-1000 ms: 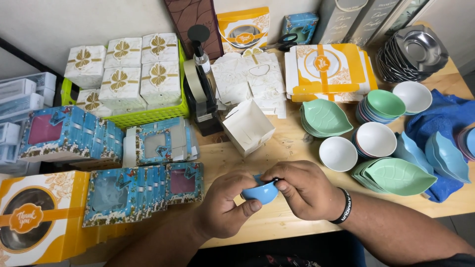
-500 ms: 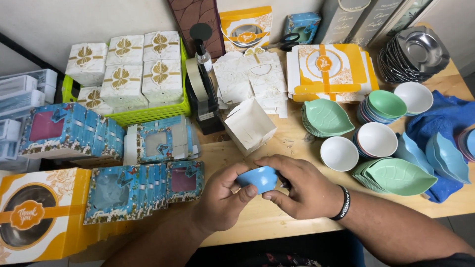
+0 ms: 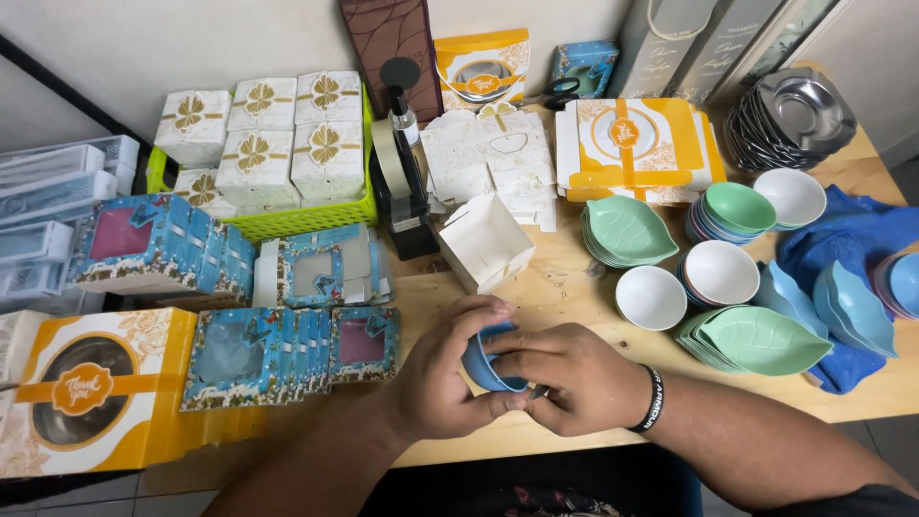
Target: Cleaning a small blue ceramic bowl by scraping off residue or stickers using fingers and inspecting the surface.
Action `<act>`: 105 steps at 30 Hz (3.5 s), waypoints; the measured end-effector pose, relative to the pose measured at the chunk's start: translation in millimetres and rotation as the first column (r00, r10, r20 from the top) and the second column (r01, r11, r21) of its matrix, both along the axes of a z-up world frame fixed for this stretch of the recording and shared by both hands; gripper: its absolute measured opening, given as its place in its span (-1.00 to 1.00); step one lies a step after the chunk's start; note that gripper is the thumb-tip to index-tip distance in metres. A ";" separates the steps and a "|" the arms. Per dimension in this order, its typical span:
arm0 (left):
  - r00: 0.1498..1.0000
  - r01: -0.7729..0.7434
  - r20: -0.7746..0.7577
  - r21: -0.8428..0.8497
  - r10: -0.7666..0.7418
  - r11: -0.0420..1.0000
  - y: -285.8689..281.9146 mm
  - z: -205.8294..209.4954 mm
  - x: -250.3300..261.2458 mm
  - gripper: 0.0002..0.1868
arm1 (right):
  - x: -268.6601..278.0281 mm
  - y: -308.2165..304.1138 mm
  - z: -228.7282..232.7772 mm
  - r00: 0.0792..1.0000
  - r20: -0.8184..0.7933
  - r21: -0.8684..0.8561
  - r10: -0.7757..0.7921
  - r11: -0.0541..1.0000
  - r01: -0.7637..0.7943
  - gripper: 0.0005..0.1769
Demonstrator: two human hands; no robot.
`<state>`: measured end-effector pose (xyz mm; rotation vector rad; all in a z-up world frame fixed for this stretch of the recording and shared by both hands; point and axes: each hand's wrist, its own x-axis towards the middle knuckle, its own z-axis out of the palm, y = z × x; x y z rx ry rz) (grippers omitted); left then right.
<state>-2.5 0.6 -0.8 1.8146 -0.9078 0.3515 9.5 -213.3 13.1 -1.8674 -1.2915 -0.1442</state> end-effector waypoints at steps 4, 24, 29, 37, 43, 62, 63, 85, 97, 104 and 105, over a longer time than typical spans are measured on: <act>0.998 -0.049 0.041 -0.115 0.054 0.992 4.7 -5.5 4.2 -0.32 | 1.8 -5.6 7.9 0.999 -0.043 0.135 0.014 0.991 -0.008 -0.66; 0.967 -0.180 -0.230 -0.325 0.107 0.929 47.3 -77.5 -85.4 -0.17 | -75.7 -21.7 -27.9 0.964 0.062 -0.341 -0.257 0.903 0.262 -0.65; 0.967 -0.151 -0.249 -0.356 0.062 0.922 47.6 -80.1 -85.5 -0.19 | -76.6 -22.5 -37.9 0.894 0.119 -0.420 -0.433 0.794 0.440 -0.67; 0.962 -0.138 -0.268 -0.324 0.049 0.936 47.4 -74.7 -86.0 -0.22 | -40.1 26.4 -64.9 0.809 0.230 -0.408 -0.541 0.702 0.584 -0.70; 0.919 -0.159 -0.393 -0.439 -0.029 0.884 54.6 -82.4 -84.2 -0.26 | -33.3 13.2 -73.5 0.698 0.212 -0.288 -0.684 0.639 0.713 -0.55; 0.878 -0.152 -0.468 -0.467 -0.097 0.871 56.1 -80.6 -81.4 -0.25 | -46.2 36.7 -39.8 0.891 0.201 -0.631 -0.408 0.641 0.436 -0.37; 0.877 -0.146 -0.469 -0.462 -0.101 0.875 55.2 -80.9 -81.2 -0.25 | -38.5 31.8 -43.6 0.868 0.215 -0.642 -0.447 0.605 0.471 -0.34; 0.895 -0.147 -0.444 -0.397 -0.050 0.906 53.9 -77.4 -84.8 -0.25 | -40.1 39.8 -35.8 0.749 0.270 -0.763 -0.605 0.339 0.550 -0.32; 0.879 -0.143 -0.470 -0.429 -0.085 0.892 54.0 -80.2 -82.0 -0.25 | -49.8 -6.6 -48.2 0.692 0.315 -0.774 -0.649 0.246 0.583 -0.27; 0.885 -0.143 -0.459 -0.421 -0.075 0.896 54.2 -77.9 -81.5 -0.26 | -40.4 36.4 -31.3 0.812 0.231 -0.736 -0.536 0.450 0.506 -0.29; 0.881 -0.143 -0.465 -0.432 -0.084 0.891 54.3 -78.1 -82.3 -0.27 | -41.1 41.6 -32.7 0.855 0.198 -0.726 -0.480 0.514 0.457 -0.31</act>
